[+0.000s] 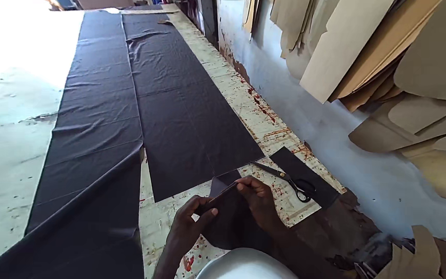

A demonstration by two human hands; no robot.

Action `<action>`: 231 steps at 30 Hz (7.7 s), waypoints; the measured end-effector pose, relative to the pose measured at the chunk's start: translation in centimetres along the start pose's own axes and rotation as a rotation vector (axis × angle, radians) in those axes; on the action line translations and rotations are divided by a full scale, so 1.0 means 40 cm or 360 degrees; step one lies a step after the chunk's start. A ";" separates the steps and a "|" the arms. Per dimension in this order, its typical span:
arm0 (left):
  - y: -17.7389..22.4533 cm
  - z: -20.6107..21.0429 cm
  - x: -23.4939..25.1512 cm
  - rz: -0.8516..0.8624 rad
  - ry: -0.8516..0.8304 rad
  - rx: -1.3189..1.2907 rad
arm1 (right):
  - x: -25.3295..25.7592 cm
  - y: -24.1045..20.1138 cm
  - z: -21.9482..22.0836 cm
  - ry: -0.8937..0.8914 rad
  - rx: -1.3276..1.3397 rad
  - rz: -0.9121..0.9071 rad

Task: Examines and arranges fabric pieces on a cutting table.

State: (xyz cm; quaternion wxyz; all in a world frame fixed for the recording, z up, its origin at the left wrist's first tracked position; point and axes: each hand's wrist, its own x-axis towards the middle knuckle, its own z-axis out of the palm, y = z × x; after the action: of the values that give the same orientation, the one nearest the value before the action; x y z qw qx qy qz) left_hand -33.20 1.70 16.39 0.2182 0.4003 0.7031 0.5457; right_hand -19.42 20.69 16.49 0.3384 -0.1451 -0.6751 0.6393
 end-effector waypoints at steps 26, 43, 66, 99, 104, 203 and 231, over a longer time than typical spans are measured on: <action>-0.018 0.044 -0.090 -0.0348 0.0377 -0.0131 | 0.126 -0.129 -0.016 -0.1142 -0.1033 0.0091; 0.001 0.045 -0.078 0.0179 0.0614 -0.0644 | 0.096 -0.145 -0.030 -0.1035 -0.0746 0.0198; 0.039 -0.030 -0.063 0.0352 0.0131 -0.0400 | 0.088 -0.193 -0.034 -0.1466 -0.1252 -0.0462; 0.090 0.012 -0.196 0.0178 0.0404 -0.0487 | 0.028 -0.160 -0.106 -0.0986 -0.0368 -0.0307; 0.088 0.014 -0.196 0.0192 0.0377 -0.0451 | 0.027 -0.158 -0.107 -0.0984 -0.0395 -0.0314; 0.149 0.094 -0.090 0.0105 0.0185 -0.0629 | 0.008 0.197 -0.624 -0.0674 -0.2167 0.0831; 0.130 0.046 -0.105 -0.0162 0.0474 -0.0635 | -0.105 -0.138 -0.373 -0.0879 -0.1690 -0.0495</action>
State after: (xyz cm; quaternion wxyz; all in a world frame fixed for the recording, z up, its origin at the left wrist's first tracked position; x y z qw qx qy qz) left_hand -27.69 -0.15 20.16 0.2141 0.2286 0.6252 0.7149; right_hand -5.47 28.69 19.96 0.1219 -0.0227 -0.9771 0.1730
